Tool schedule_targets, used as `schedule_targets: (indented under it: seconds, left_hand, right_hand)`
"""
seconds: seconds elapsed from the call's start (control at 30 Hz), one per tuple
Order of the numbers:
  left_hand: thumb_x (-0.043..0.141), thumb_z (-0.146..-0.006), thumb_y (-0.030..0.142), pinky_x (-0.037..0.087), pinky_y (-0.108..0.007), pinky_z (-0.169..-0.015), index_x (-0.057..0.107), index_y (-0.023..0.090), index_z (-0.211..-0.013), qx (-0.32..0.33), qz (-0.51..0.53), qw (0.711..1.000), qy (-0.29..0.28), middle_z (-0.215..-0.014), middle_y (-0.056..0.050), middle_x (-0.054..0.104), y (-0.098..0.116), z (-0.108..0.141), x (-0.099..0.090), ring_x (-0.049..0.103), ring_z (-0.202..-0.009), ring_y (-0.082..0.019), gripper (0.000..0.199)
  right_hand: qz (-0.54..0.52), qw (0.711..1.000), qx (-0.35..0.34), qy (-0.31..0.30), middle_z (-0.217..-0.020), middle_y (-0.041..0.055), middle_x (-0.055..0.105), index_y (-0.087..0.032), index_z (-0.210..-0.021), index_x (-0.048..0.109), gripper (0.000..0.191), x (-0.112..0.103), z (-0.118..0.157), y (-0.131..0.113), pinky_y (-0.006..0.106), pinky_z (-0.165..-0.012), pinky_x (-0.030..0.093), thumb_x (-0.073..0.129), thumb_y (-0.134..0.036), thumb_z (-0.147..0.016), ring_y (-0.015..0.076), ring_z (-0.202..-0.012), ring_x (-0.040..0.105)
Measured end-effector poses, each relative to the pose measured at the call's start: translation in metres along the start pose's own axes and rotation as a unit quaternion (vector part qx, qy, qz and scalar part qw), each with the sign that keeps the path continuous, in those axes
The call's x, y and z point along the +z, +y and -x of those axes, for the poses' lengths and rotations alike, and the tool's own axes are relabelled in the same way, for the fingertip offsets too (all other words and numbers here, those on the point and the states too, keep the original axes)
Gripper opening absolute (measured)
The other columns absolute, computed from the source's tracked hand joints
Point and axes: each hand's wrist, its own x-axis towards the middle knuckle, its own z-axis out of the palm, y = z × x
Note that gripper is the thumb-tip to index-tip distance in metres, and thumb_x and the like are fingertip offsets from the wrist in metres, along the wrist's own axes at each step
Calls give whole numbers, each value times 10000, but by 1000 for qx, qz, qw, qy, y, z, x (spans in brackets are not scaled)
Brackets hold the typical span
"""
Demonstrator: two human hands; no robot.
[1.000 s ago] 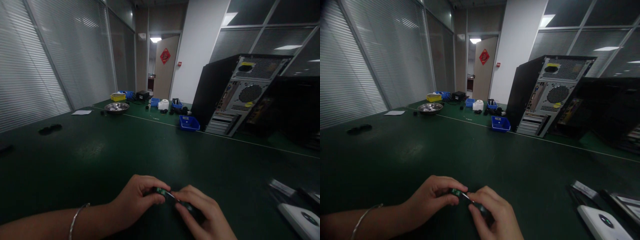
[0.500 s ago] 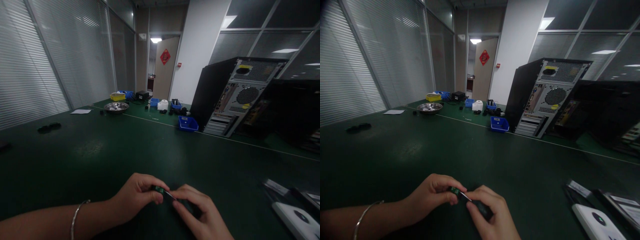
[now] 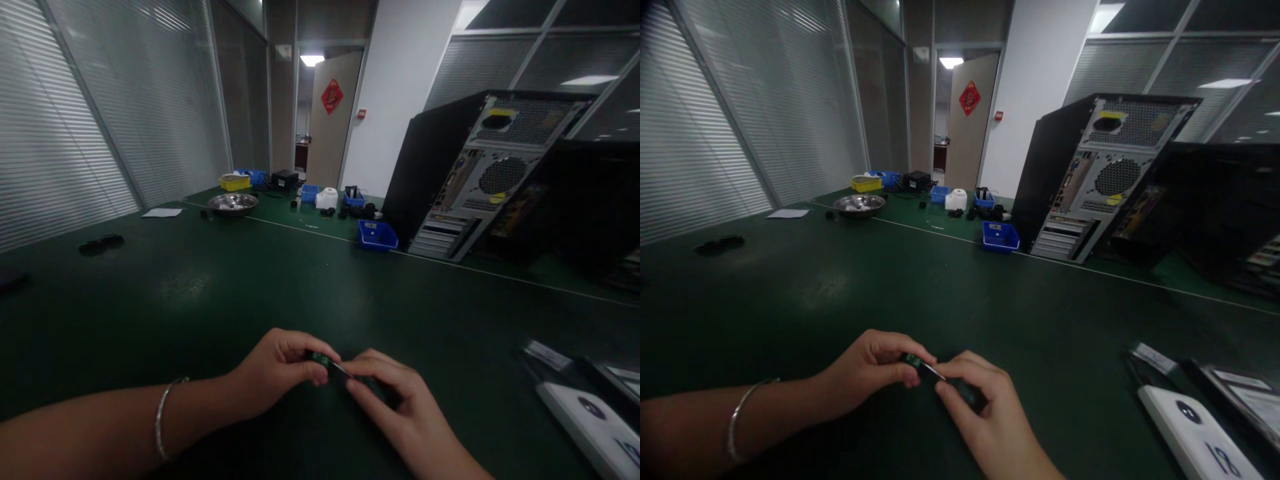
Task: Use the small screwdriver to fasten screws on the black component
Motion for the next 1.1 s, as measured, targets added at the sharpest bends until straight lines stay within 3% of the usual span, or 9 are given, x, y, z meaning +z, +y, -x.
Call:
schedule_targets:
  seconds: [0.3,0.53,1.1]
  left_hand:
    - [711,-727,93,476,-267,-677,782,175,-927,16,-14,1000,-17,-722,-6,703,-4,-2,-1,613,-668,-137,227]
    - [722,-773,133,467,-278,-734,778,200,-980,61,-98,993,13,-873,-41,717,-4,1,-2,624,-798,-171,224]
    - [704,-769,81,466,-270,-734,752,177,-992,30,6,999,-12,-821,-11,720,-6,1,-1,620,-744,-131,247]
  right_hand:
    - [3,1000,-25,-8,-859,56,727,-233,-1003,760,187,-2,0,5,290,-727,531,609,-186,-903,208,-816,694]
    - [2,1000,-4,-8,-862,61,728,-229,-992,769,182,0,-1,4,299,-736,532,606,-225,-912,215,-822,697]
    - [15,999,-31,-31,-900,64,711,-239,-1032,748,231,-3,1,8,288,-740,527,582,-143,-904,214,-850,686]
